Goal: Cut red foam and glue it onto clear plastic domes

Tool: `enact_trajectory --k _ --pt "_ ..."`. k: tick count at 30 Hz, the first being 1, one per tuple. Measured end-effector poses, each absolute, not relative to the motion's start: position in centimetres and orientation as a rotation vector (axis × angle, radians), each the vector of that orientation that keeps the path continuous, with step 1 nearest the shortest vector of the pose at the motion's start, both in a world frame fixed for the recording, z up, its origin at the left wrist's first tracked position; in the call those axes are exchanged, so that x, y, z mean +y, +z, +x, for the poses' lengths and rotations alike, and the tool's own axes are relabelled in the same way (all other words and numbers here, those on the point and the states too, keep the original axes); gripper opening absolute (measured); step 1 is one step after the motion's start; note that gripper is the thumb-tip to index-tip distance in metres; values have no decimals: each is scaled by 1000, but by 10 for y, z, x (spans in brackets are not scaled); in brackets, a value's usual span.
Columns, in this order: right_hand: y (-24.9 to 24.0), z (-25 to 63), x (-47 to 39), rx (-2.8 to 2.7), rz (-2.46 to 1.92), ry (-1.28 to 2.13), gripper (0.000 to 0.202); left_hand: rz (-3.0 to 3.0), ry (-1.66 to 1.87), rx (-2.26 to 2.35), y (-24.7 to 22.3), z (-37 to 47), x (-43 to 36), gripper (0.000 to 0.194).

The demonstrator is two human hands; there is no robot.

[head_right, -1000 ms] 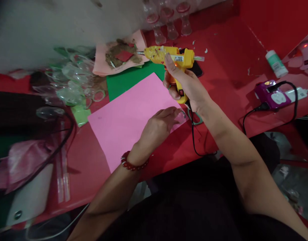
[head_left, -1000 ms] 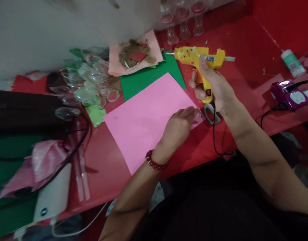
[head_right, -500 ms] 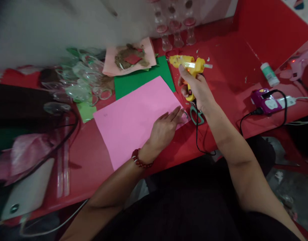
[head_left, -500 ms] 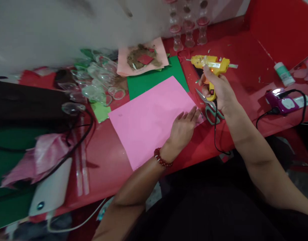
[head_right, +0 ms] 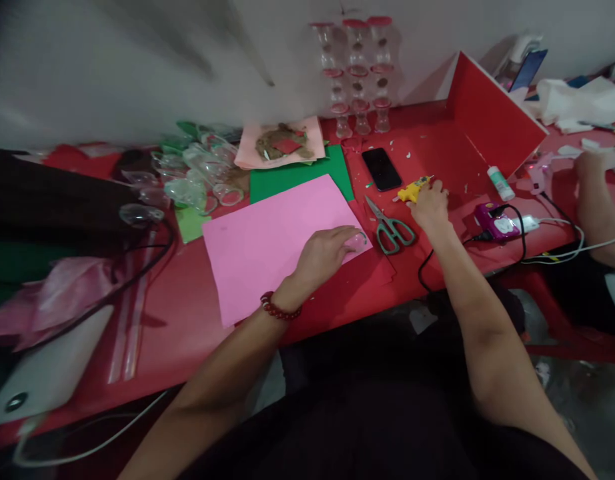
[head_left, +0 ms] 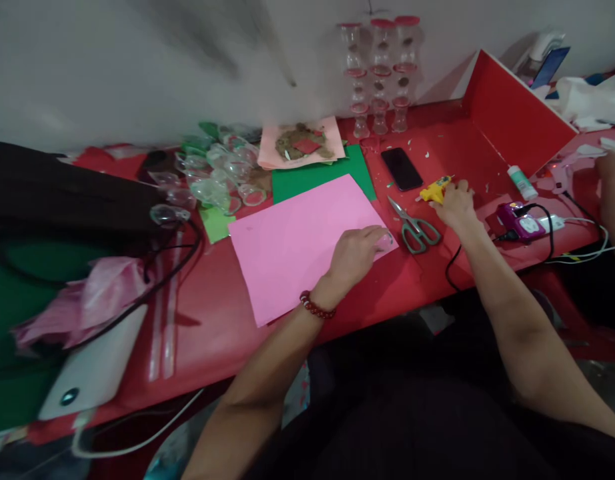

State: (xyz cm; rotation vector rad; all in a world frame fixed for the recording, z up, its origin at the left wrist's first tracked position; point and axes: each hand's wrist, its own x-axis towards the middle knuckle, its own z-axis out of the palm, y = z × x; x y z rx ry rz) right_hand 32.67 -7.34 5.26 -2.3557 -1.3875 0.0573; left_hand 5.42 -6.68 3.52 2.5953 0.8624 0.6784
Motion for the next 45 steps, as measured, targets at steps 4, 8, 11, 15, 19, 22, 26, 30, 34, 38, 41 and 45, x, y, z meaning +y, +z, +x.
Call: enact_trajectory --k 4,8,11,15,19,22,26,30,34,38,41,45 --pt "66 285 -90 -1522 -1959 164 24 2458 890 937 36 40 -72 34" --pt "64 239 -96 -1368 -1609 1008 31 2371 1053 1013 34 29 -77 36" --pt "56 217 -95 -1089 -1398 1442 27 2357 1103 1014 31 27 -83 35" --pt "45 206 -91 -916 -1385 1471 14 2200 1295 1163 31 25 -108 39" --pt "41 204 -80 -904 -1349 1427 12 1732 1258 1012 34 31 -152 18" --pt "49 206 -67 -848 -1233 1490 16 1067 979 753 36 40 -164 38" --pt "63 208 -56 -835 -1092 1492 26 478 1134 572 47 45 -132 29" --pt "61 206 -58 -822 -969 1382 38 535 1234 675 61 44 -87 19" --pt "54 198 -63 -802 -938 1350 41 708 1284 835 60 42 -57 27" --pt "53 193 -64 -840 -982 1288 38 791 1292 919 48 35 -43 18" --pt "52 192 -64 -904 -1027 1233 33 791 1304 945 41 30 -41 18" --pt "49 191 -64 -1000 -1123 1132 32 778 1299 957 36 27 -39 21"
